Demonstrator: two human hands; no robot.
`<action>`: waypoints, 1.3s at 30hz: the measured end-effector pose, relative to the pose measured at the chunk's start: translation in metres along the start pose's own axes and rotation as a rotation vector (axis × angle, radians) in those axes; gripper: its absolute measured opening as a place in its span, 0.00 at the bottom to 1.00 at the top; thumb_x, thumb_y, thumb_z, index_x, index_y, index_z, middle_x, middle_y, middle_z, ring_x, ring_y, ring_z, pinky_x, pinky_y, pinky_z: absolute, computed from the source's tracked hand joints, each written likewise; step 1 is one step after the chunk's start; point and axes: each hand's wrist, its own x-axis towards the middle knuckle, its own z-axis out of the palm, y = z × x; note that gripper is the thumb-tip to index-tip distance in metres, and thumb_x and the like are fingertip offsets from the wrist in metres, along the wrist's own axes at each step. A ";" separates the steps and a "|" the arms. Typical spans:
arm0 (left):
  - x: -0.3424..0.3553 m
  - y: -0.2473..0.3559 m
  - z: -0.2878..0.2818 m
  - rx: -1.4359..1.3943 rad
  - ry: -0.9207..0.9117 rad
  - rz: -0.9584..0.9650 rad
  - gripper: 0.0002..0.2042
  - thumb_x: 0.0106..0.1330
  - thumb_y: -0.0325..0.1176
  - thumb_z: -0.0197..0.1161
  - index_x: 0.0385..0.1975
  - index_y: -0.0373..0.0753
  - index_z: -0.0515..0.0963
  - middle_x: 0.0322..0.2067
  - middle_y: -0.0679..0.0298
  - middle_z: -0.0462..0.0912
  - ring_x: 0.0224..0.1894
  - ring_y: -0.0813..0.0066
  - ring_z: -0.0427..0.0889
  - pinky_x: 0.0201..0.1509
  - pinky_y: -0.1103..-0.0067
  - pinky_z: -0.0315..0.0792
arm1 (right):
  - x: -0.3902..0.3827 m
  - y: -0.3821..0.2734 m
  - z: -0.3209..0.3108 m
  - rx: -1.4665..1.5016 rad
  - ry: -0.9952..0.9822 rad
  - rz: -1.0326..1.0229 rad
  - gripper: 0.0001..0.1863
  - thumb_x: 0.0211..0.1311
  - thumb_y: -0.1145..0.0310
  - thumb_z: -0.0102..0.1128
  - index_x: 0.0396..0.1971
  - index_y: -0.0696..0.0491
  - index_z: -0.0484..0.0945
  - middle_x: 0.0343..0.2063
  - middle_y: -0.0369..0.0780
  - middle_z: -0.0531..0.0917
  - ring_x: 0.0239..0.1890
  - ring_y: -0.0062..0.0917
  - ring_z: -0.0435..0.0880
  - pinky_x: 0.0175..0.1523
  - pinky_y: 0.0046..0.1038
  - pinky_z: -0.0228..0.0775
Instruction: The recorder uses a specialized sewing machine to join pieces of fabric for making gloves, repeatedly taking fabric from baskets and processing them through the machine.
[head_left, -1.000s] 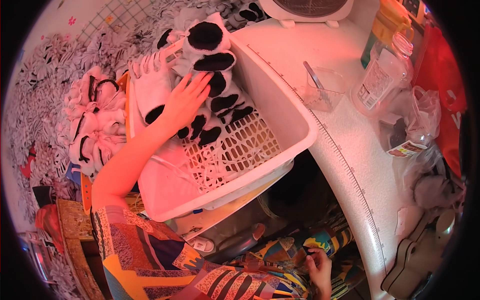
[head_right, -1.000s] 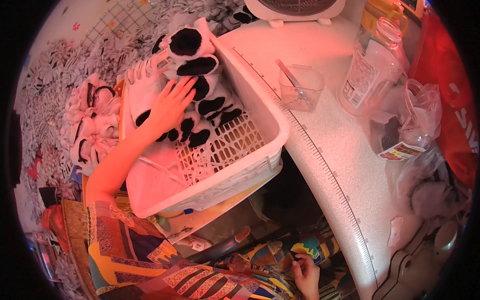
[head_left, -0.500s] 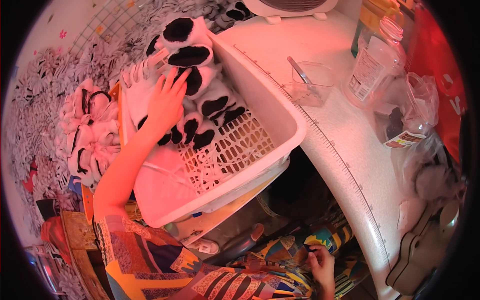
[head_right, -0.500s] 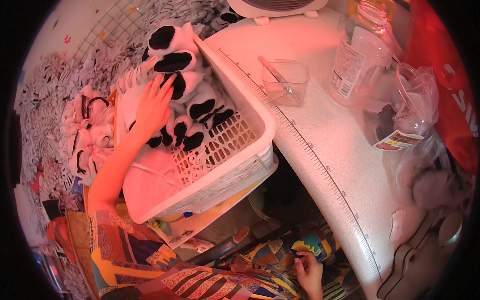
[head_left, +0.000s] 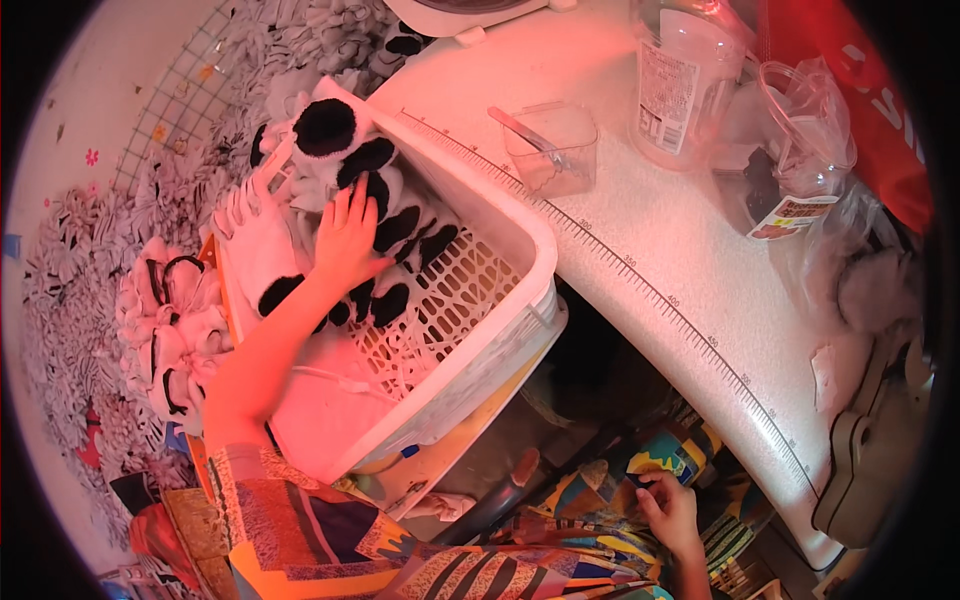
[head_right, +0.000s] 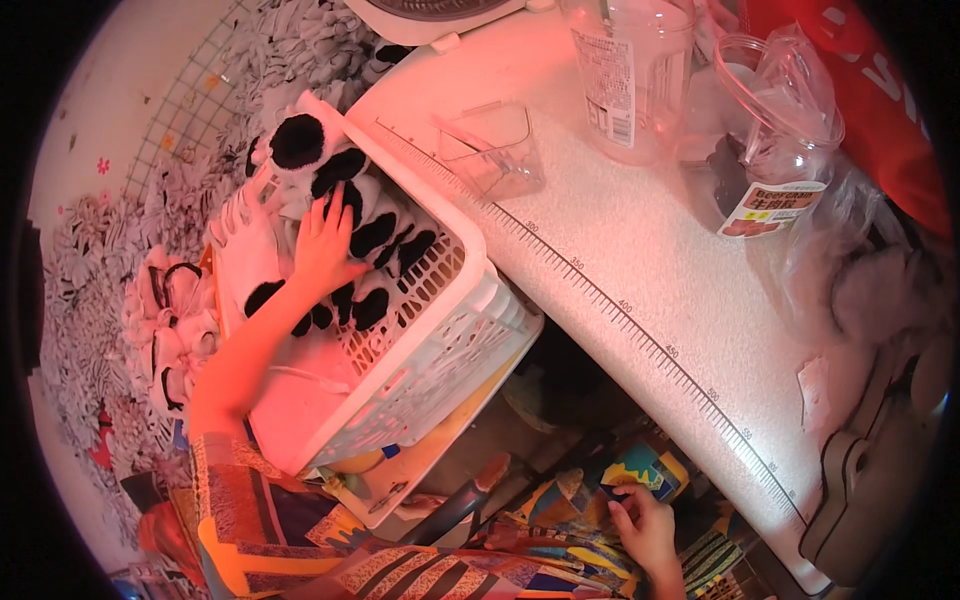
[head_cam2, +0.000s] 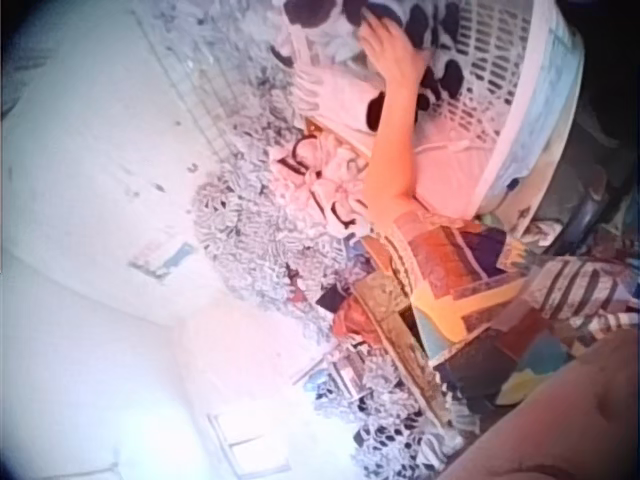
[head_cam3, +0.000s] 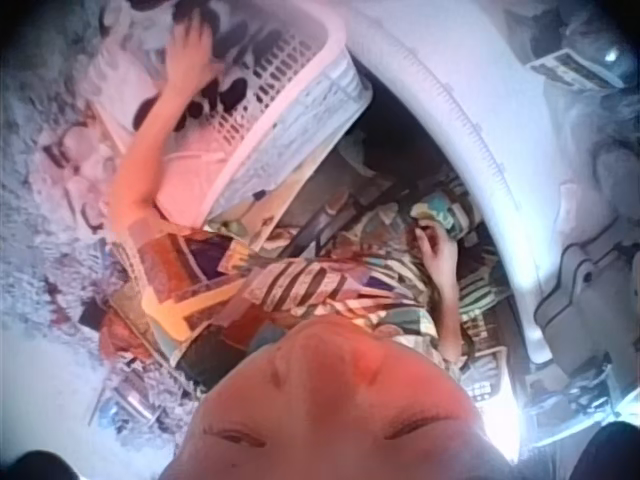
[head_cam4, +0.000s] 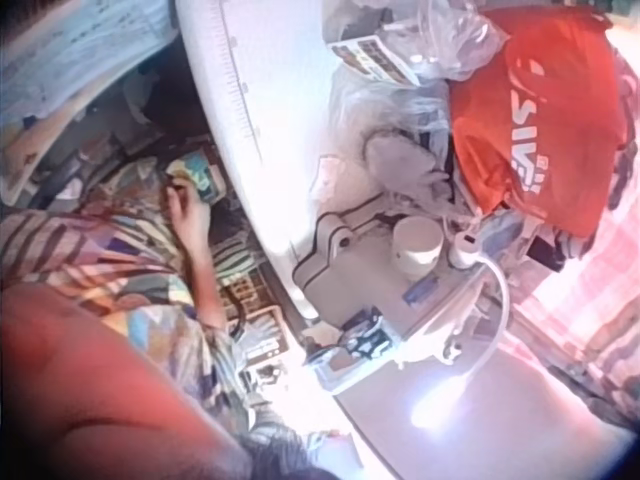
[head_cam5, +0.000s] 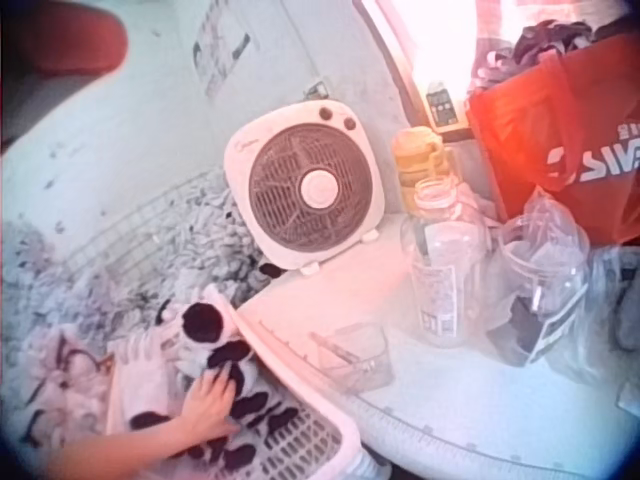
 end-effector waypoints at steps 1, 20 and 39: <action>0.004 0.006 0.002 -0.016 -0.011 -0.038 0.45 0.34 0.49 0.77 0.54 0.29 0.67 0.67 0.48 0.53 0.63 0.49 0.56 0.62 0.62 0.58 | -0.001 0.001 0.000 -0.009 0.009 -0.005 0.10 0.57 0.70 0.63 0.37 0.56 0.77 0.17 0.39 0.81 0.17 0.21 0.82 0.24 0.21 0.69; 0.026 -0.032 0.007 0.062 0.057 -0.278 0.39 0.42 0.43 0.73 0.54 0.30 0.65 0.69 0.55 0.48 0.68 0.46 0.49 0.61 0.58 0.57 | 0.005 -0.006 0.006 -0.023 0.053 0.018 0.08 0.57 0.70 0.63 0.35 0.56 0.78 0.13 0.38 0.79 0.14 0.20 0.79 0.21 0.21 0.66; 0.024 -0.030 0.003 0.089 0.218 -0.007 0.25 0.56 0.49 0.64 0.42 0.32 0.76 0.62 0.55 0.65 0.61 0.53 0.62 0.63 0.63 0.57 | 0.003 0.003 0.005 0.004 0.072 0.029 0.07 0.58 0.71 0.63 0.34 0.56 0.79 0.14 0.38 0.80 0.15 0.18 0.79 0.22 0.20 0.67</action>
